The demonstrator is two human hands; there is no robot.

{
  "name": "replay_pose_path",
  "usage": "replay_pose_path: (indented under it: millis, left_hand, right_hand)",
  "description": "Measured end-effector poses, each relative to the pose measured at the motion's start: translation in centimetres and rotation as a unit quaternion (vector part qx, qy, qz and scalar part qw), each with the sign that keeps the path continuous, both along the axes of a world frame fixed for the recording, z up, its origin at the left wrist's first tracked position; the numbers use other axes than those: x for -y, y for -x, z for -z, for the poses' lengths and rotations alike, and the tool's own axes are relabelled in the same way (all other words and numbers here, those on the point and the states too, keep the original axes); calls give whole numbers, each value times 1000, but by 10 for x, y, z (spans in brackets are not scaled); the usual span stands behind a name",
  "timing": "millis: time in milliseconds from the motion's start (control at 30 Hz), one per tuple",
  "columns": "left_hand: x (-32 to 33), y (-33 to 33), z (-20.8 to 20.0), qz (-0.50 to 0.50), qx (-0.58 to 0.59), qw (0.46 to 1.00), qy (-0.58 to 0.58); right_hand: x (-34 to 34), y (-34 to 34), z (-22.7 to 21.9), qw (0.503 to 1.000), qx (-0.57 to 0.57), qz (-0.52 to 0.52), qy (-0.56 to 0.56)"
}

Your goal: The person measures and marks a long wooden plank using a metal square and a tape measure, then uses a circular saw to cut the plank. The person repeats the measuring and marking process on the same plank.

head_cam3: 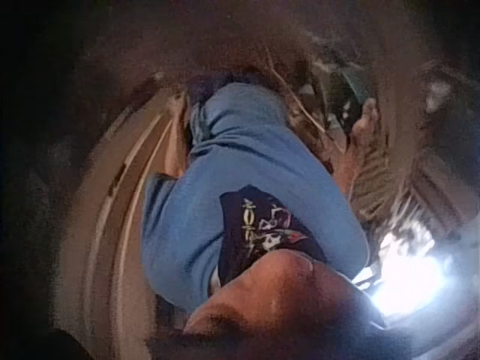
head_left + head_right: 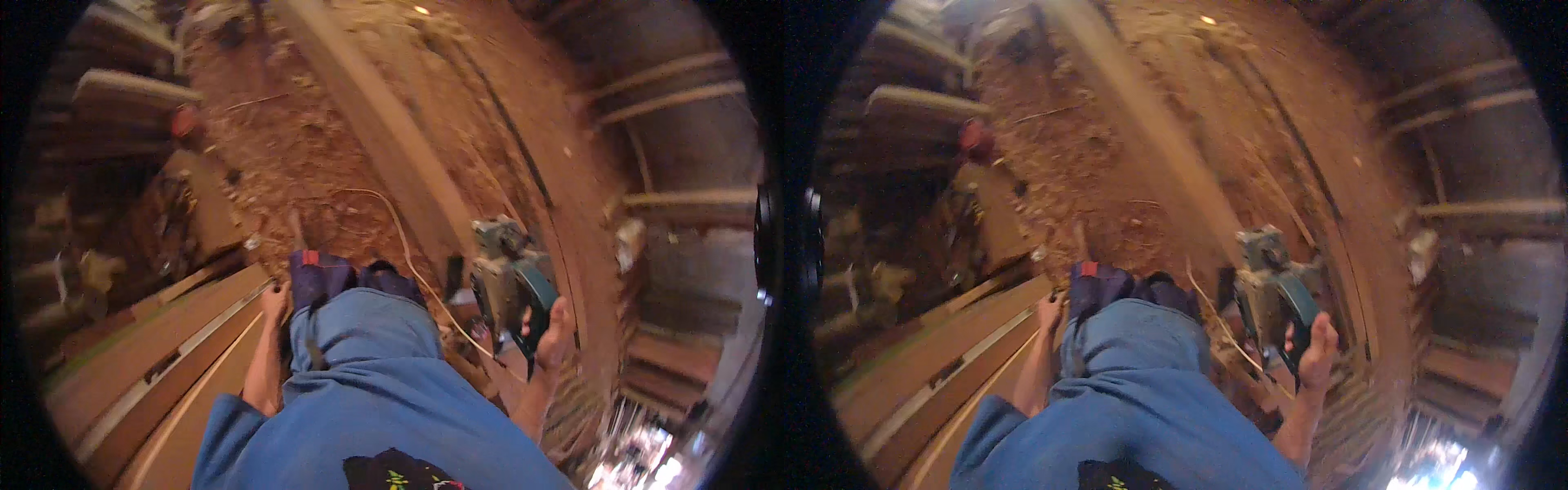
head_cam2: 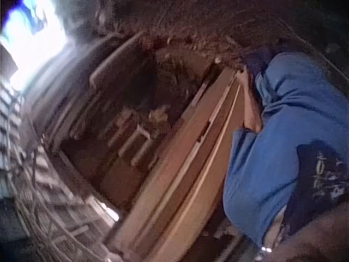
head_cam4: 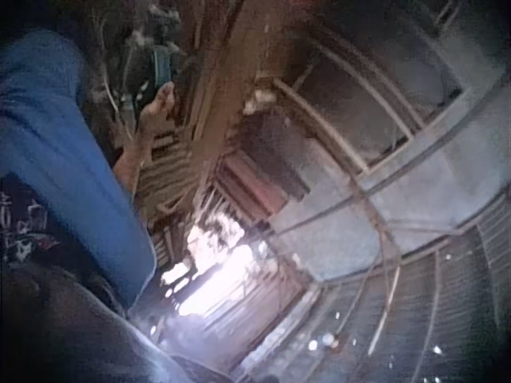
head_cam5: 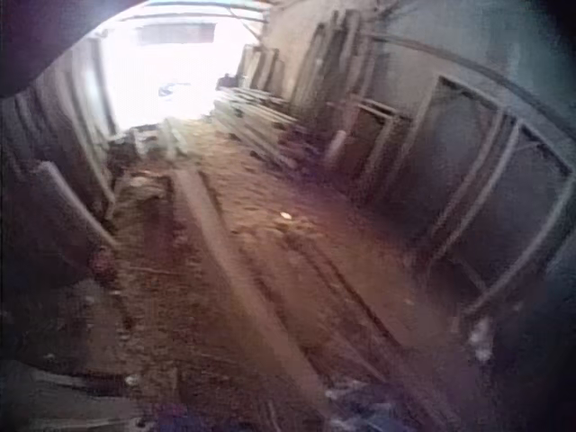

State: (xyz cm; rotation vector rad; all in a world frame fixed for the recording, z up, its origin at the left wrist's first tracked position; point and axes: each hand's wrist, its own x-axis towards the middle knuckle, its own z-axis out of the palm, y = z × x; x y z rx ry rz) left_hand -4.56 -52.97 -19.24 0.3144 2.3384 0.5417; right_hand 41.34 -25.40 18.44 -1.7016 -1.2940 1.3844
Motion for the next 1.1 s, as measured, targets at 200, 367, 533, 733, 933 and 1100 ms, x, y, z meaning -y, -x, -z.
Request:
replay_pose_path:
  millis: [200, 367, 533, 733, 933, 1100]
  left_hand:
    - [-44, 3, -57, 6, -35, 999, 40]
    - [-53, 33, -74, 16, -18, 995, 95]
    - [-61, 115, -29, 18, 11, 995, 102]
    - [-61, 228, 18, -20, 34, 997, 73]
    - [-76, 285, 43, 1, -7, 998, 60]
    - [-80, 318, 52, -26, 33, 996, 72]
  right_hand:
    - [-19, 62, -5, 993, -95, -55, 38]
    - [-32, 144, -32, 985, -45, -164, 19]
    - [-67, 308, -5, 978, -15, -185, 98]
    - [-101, 535, 83, 907, 127, -399, 50]
    - [-137, 725, 281, 788, 156, -596, -20]
    - [-151, 852, 438, 699, 181, -690, -60]
